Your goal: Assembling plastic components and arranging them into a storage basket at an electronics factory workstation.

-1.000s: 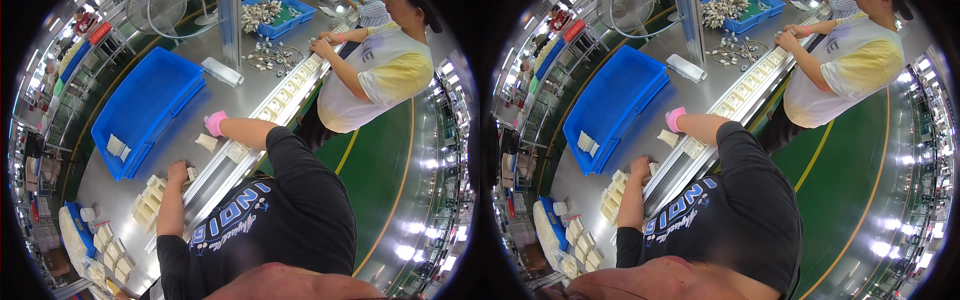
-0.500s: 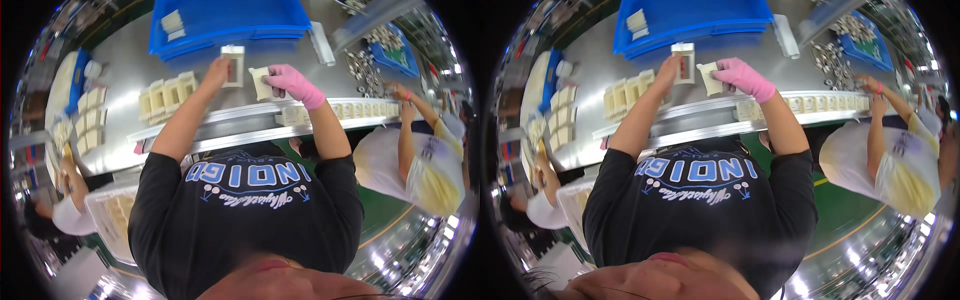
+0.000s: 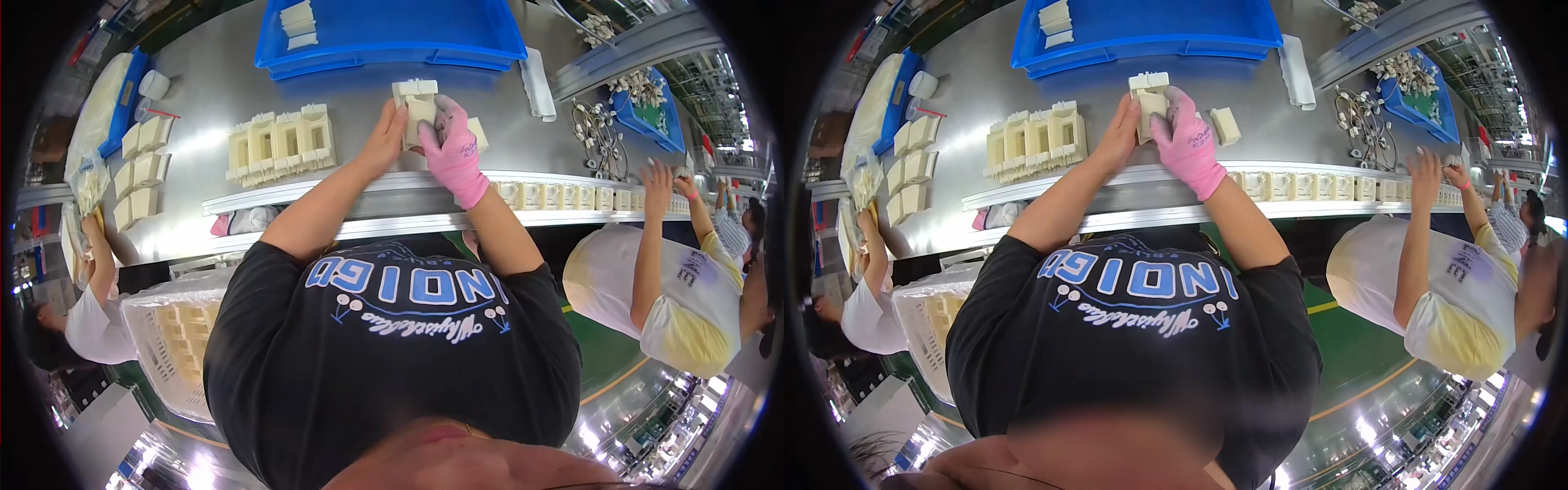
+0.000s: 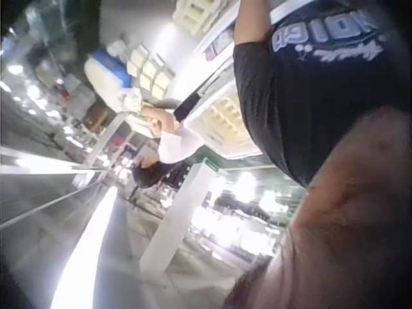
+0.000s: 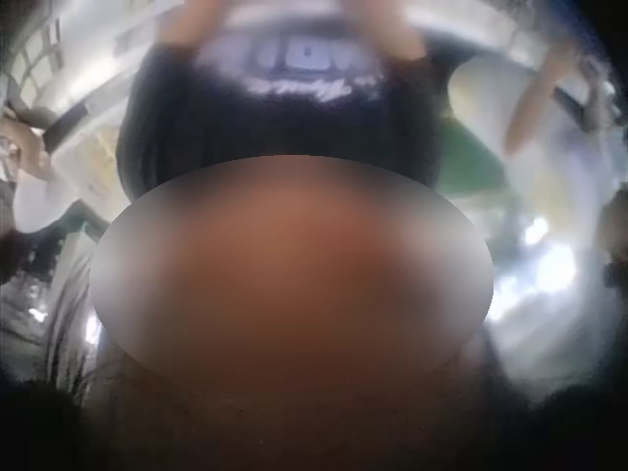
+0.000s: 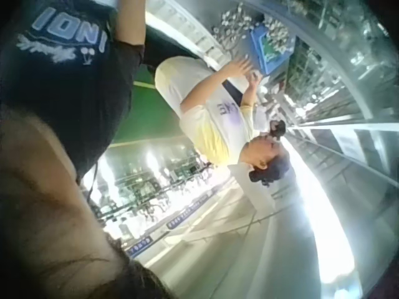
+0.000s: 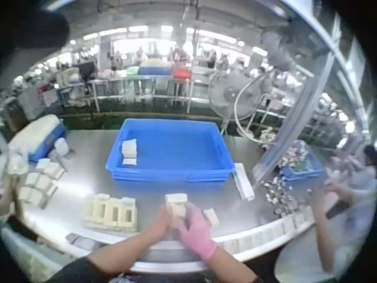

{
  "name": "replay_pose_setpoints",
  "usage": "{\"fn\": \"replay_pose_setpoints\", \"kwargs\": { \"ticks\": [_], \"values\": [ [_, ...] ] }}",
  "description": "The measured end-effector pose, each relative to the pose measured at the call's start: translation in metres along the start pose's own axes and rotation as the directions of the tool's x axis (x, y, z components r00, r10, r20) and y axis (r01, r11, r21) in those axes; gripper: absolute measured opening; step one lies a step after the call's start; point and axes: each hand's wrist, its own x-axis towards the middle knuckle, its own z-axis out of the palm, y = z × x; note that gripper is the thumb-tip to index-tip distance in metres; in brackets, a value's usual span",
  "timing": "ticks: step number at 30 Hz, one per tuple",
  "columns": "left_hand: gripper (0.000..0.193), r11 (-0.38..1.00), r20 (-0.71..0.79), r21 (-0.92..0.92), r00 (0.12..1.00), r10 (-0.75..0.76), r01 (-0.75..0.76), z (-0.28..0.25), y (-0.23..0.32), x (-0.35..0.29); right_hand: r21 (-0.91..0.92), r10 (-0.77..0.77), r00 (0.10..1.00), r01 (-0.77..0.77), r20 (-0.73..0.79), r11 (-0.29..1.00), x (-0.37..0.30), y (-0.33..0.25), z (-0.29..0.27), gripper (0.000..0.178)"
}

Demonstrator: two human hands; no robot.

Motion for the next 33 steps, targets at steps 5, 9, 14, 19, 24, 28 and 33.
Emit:
{"fn": "replay_pose_setpoints", "kwargs": {
  "ticks": [5,9,14,19,24,28,33],
  "values": [
    [0.036,0.984,0.066,0.141,0.993,0.101,-0.109,-0.005,-0.003,0.006,0.033,-0.099,0.995,0.100,-0.016,0.994,0.001,0.010,0.001,0.042],
    [0.042,0.950,0.104,0.254,0.981,0.162,-0.183,-0.011,-0.005,0.007,-0.054,-0.062,0.998,0.063,0.027,0.997,0.001,-0.004,-0.002,0.041],
    [0.044,0.996,0.060,0.054,0.996,-0.072,0.069,-0.002,0.008,-0.004,-0.173,0.035,0.976,0.003,0.216,0.985,0.007,-0.020,-0.012,0.041],
    [0.042,0.980,0.153,-0.040,0.971,-0.186,0.194,-0.001,0.006,-0.004,0.123,0.211,0.868,-0.294,0.449,0.948,0.012,-0.037,-0.031,0.042],
    [0.038,0.963,0.194,-0.033,0.947,-0.257,0.268,0.000,0.004,-0.006,0.301,0.132,0.966,-0.197,0.223,0.933,0.016,-0.026,-0.056,0.044],
    [0.040,0.920,0.377,0.147,0.839,-0.393,0.364,0.004,0.029,-0.013,0.097,-0.230,0.941,0.212,0.248,0.972,0.021,-0.032,-0.061,0.048],
    [0.038,0.815,0.540,0.538,0.655,-0.529,0.214,-0.021,0.056,-0.016,0.260,-0.155,0.802,0.000,0.577,0.966,0.018,-0.054,-0.062,0.035]
  ]
}}
